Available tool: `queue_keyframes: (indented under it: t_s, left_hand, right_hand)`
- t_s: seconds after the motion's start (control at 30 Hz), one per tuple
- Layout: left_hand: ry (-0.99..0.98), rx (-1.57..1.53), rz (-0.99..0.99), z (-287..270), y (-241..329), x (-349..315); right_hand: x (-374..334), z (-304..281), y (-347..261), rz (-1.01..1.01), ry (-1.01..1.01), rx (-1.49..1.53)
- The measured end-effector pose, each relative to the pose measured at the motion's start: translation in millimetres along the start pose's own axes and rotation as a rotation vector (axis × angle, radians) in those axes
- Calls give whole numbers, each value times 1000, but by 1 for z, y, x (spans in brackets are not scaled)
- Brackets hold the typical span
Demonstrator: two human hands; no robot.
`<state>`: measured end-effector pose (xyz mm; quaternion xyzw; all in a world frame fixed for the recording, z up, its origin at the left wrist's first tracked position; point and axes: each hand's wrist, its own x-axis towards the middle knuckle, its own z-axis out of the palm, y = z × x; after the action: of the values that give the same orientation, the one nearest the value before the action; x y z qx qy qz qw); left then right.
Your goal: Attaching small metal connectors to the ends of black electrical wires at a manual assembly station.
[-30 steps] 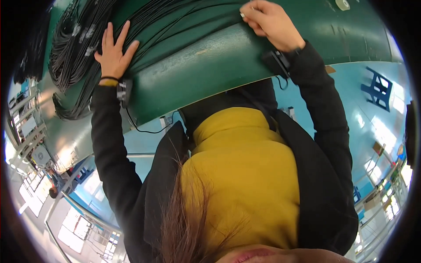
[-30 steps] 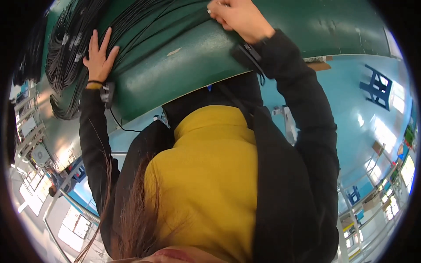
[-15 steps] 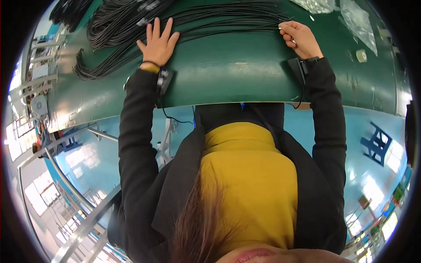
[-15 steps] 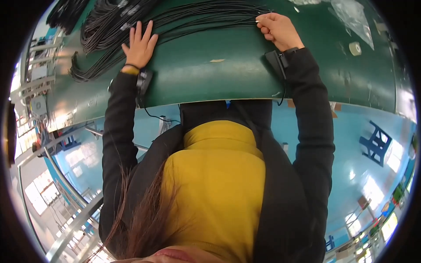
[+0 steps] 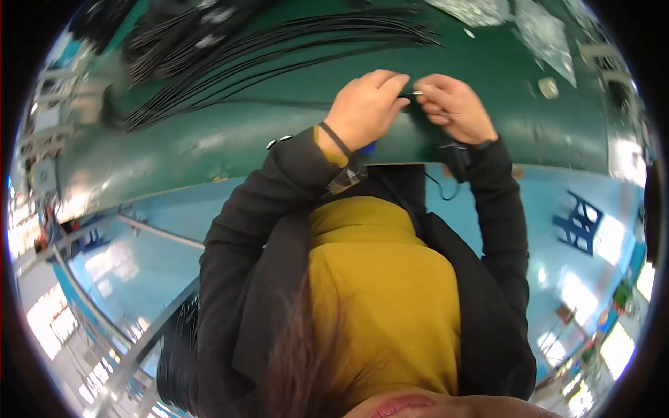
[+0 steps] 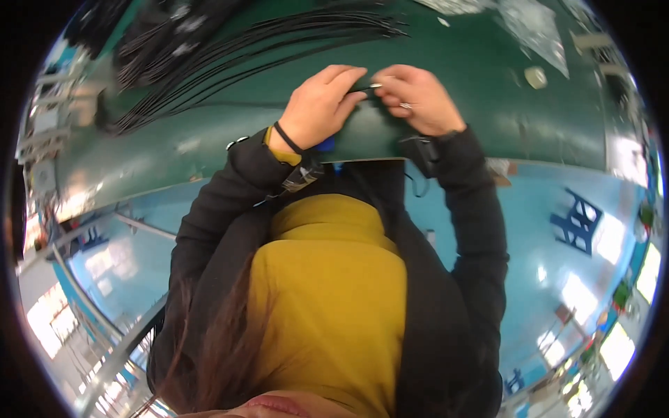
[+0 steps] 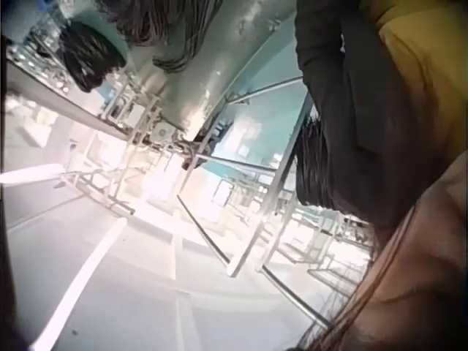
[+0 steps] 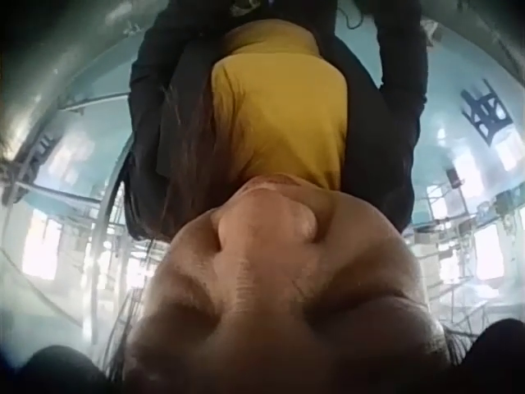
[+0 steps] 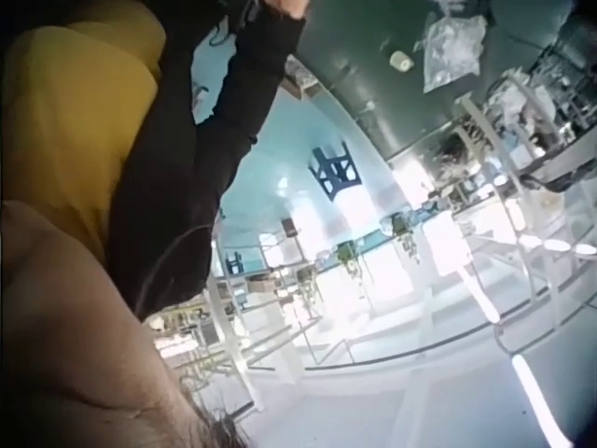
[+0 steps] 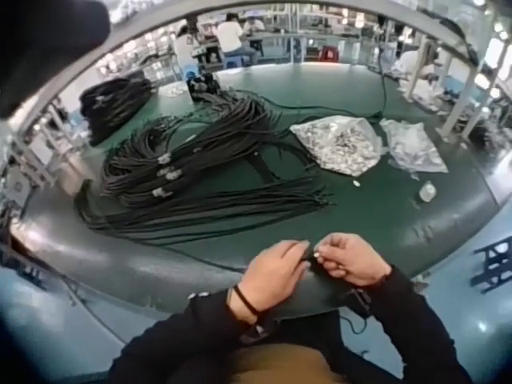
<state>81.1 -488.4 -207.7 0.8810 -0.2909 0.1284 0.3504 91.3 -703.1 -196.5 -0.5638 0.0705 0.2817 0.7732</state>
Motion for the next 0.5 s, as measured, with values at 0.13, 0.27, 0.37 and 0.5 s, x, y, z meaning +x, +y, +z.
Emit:
queue_keyframes:
  t_s: [0.13, 0.27, 0.37, 0.5]
  left_hand:
    - [151, -197, 22, 36, 8, 0]
    - [51, -438, -113, 27, 25, 5]
    - [56, -376, -51, 33, 17, 1]
    - [73, -350, -58, 33, 21, 2]
  right_hand:
    - [-8, 1, 18, -6, -7, 69]
    - [-19, 0, 26, -1, 43, 186]
    - [-27, -3, 25, -16, 47, 246]
    - [-30, -8, 26, -54, 47, 246]
